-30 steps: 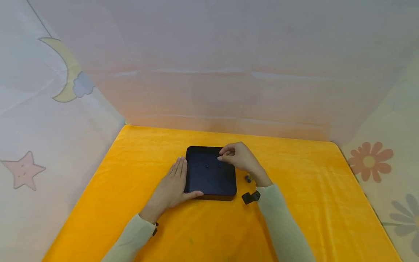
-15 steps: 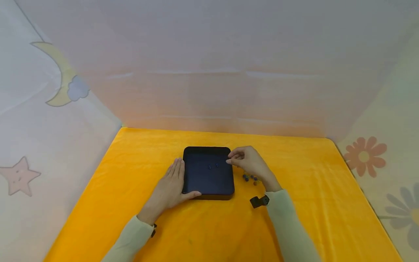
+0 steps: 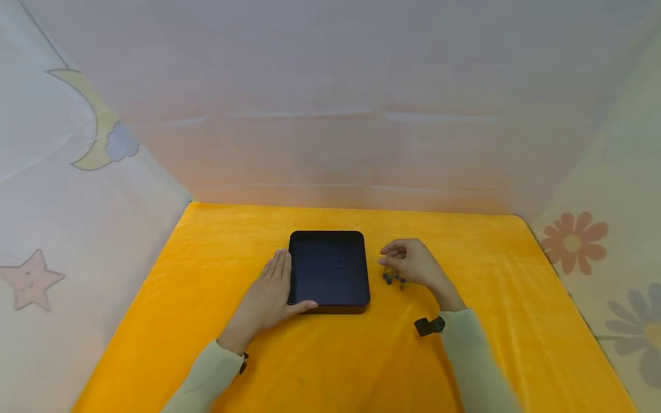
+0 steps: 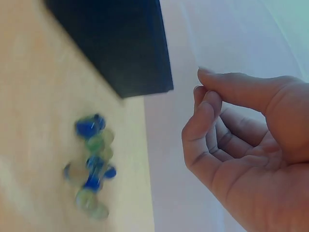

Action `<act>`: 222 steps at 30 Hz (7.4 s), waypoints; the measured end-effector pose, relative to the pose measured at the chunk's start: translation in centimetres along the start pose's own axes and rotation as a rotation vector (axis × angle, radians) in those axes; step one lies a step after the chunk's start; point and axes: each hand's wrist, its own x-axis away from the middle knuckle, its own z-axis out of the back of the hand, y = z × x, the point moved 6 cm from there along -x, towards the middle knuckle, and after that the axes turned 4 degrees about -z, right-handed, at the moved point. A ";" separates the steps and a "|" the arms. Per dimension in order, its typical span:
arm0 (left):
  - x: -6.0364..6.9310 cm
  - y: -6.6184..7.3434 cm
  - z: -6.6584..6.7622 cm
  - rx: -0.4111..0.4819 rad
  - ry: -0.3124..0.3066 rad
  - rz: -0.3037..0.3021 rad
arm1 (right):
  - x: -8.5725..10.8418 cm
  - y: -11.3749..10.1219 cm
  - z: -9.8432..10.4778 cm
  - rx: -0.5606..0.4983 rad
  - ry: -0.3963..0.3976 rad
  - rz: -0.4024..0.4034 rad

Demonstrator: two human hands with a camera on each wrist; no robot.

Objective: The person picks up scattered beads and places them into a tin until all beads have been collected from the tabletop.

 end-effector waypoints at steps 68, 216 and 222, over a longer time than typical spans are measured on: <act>0.2 0.1 -0.1 0.064 -0.003 0.012 | 2.2 8.1 0.6 0.101 -0.067 -0.082; 0.3 0.1 0.2 -0.001 0.032 -0.001 | 0.0 -1.5 -1.7 0.058 -0.038 0.059; 0.3 0.2 0.2 0.002 0.020 0.002 | -0.6 -2.1 -2.1 0.057 -0.046 0.063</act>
